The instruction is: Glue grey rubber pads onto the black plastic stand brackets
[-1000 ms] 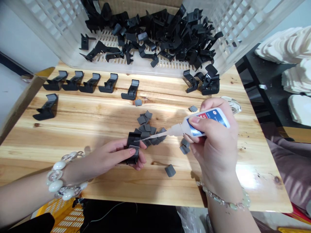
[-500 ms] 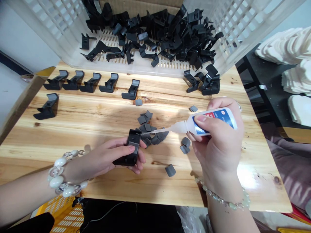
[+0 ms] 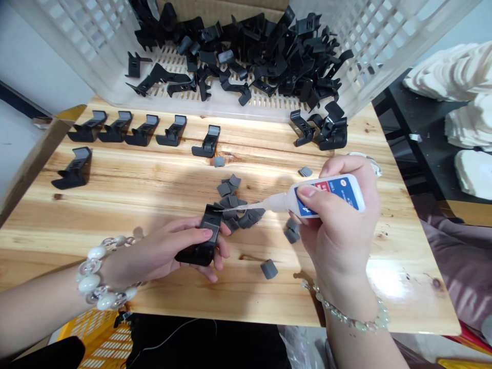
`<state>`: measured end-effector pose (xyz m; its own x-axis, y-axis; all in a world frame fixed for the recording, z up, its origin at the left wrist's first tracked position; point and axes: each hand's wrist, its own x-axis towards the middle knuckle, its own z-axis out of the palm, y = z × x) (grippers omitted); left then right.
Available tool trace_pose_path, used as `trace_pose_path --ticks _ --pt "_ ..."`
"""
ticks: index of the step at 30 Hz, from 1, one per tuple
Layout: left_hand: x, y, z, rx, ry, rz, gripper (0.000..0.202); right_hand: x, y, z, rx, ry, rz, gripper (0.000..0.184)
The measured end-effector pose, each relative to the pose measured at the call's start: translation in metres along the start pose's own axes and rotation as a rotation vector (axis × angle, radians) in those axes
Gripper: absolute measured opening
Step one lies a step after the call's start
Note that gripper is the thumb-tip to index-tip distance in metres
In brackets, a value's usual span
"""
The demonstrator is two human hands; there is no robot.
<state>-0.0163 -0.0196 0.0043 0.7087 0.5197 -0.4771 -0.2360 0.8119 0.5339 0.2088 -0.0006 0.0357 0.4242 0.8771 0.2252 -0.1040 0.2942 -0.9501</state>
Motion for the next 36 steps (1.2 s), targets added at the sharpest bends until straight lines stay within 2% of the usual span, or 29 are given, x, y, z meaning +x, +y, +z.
trace_pose_path --ticks 19,24,36 --pt "0.0010 -0.0009 0.0001 0.044 0.008 0.016 0.019 -0.0016 -0.0030 0.0018 -0.026 0.030 -0.064 0.027" --pt "0.0006 -0.0006 0.0009 0.052 0.020 0.006 0.019 -0.0024 -0.0033 0.0017 -0.029 0.016 -0.026 0.027" --pt "0.0007 -0.0011 0.0006 0.056 0.016 0.020 0.019 -0.0028 -0.0035 0.0027 -0.032 0.030 -0.058 0.027"
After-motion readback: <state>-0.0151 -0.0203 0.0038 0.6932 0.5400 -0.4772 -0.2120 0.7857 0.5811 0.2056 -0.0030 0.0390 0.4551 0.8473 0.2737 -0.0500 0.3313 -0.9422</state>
